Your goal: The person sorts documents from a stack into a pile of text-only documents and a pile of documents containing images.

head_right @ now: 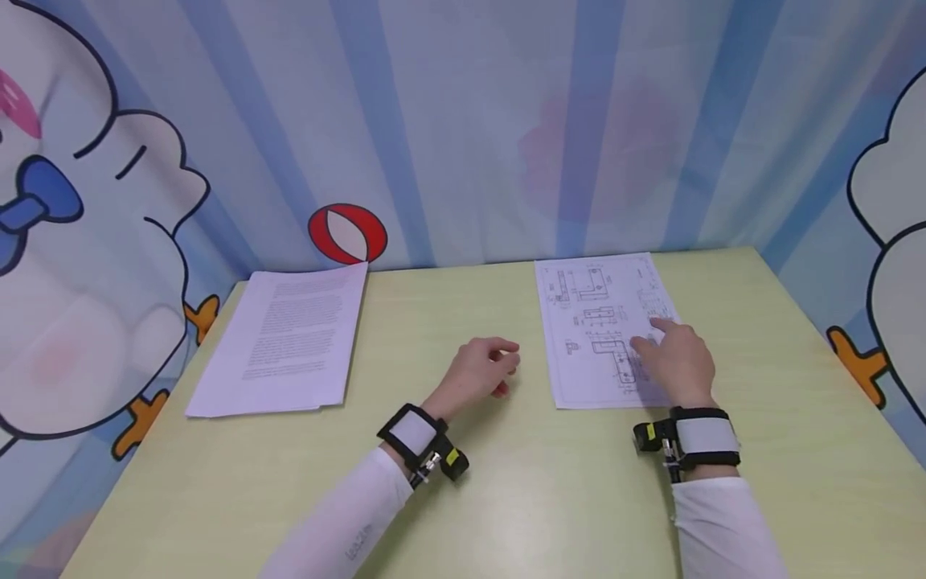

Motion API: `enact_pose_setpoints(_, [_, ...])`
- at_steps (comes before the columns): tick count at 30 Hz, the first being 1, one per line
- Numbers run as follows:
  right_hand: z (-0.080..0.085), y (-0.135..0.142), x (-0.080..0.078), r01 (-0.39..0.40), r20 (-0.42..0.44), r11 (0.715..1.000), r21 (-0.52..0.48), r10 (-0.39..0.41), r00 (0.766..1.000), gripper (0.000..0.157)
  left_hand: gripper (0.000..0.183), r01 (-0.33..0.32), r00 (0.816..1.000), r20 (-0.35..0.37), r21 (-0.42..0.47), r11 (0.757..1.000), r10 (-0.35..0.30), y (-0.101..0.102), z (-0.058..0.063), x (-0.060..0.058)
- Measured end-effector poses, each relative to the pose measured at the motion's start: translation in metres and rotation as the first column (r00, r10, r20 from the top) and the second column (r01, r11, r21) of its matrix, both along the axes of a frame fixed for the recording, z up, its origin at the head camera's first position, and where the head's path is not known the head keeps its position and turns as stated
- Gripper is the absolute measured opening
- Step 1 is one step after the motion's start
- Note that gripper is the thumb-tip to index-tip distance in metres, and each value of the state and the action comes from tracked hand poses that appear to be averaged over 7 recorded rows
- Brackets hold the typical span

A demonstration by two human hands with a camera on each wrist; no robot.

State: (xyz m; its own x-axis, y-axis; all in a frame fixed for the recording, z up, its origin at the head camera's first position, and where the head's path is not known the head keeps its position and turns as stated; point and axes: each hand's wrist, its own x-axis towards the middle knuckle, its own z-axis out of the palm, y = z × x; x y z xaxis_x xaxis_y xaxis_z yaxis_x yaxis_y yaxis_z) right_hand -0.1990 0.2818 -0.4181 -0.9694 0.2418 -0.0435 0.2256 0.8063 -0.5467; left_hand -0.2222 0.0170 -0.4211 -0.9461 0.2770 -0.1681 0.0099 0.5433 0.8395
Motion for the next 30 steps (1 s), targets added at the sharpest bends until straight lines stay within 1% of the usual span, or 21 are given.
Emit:
enact_pose_setpoints(3, [0.002, -0.012, -0.002, 0.004, -0.058, 1.000, -0.009, -0.005, 0.998, 0.058, 0.033, -0.006, 1.000, -0.029, 0.036, 0.999, 0.007, -0.019, 0.012, -0.003])
enact_pose_setpoints(7, [0.003, -0.033, -0.004, 0.008, -0.163, 1.000, -0.026, -0.012, 0.986, 0.060, 0.033, -0.026, 0.997, -0.073, 0.018, 1.000, 0.027, -0.048, 0.024, -0.004])
enact_pose_setpoints(9, [0.004, -0.043, -0.004, 0.013, -0.226, 0.999, -0.034, -0.020, 0.974, 0.063, 0.033, -0.033, 0.995, -0.091, -0.003, 0.999, 0.033, -0.061, 0.029, -0.004])
enact_pose_setpoints(11, [0.004, -0.052, -0.005, 0.016, -0.293, 0.999, -0.048, -0.030, 0.956, 0.066, 0.031, -0.044, 0.993, -0.110, -0.012, 0.999, 0.042, -0.075, 0.032, -0.003])
enact_pose_setpoints(13, [0.005, -0.058, -0.005, 0.011, -0.351, 0.998, -0.066, -0.034, 0.936, 0.067, 0.031, -0.067, 0.990, -0.127, -0.004, 0.998, 0.066, -0.088, 0.036, -0.002])
enact_pose_setpoints(14, [0.005, -0.061, -0.005, 0.007, -0.367, 0.997, -0.073, -0.033, 0.930, 0.068, 0.030, -0.083, 0.987, -0.137, 0.006, 0.997, 0.083, -0.094, 0.038, -0.001])
enact_pose_setpoints(17, [0.004, -0.069, -0.006, -0.017, -0.393, 0.997, -0.076, -0.015, 0.919, 0.072, 0.029, -0.117, 0.980, -0.154, 0.075, 0.990, 0.128, -0.114, 0.044, -0.001])
enact_pose_setpoints(21, [0.002, -0.079, -0.006, -0.047, -0.402, 0.996, -0.069, 0.016, 0.916, 0.076, 0.031, -0.153, 0.974, -0.142, 0.161, 0.975, 0.176, -0.140, 0.050, -0.003])
enact_pose_setpoints(26, [0.001, -0.092, -0.007, -0.085, -0.391, 0.994, -0.064, 0.053, 0.919, 0.084, 0.033, -0.207, 0.958, -0.167, 0.163, 0.965, 0.234, -0.170, 0.053, -0.009])
enact_pose_setpoints(30, [0.002, -0.104, -0.009, -0.130, -0.394, 0.989, -0.077, 0.089, 0.915, 0.087, 0.035, -0.252, 0.944, -0.178, 0.149, 0.956, 0.277, -0.195, 0.051, -0.014])
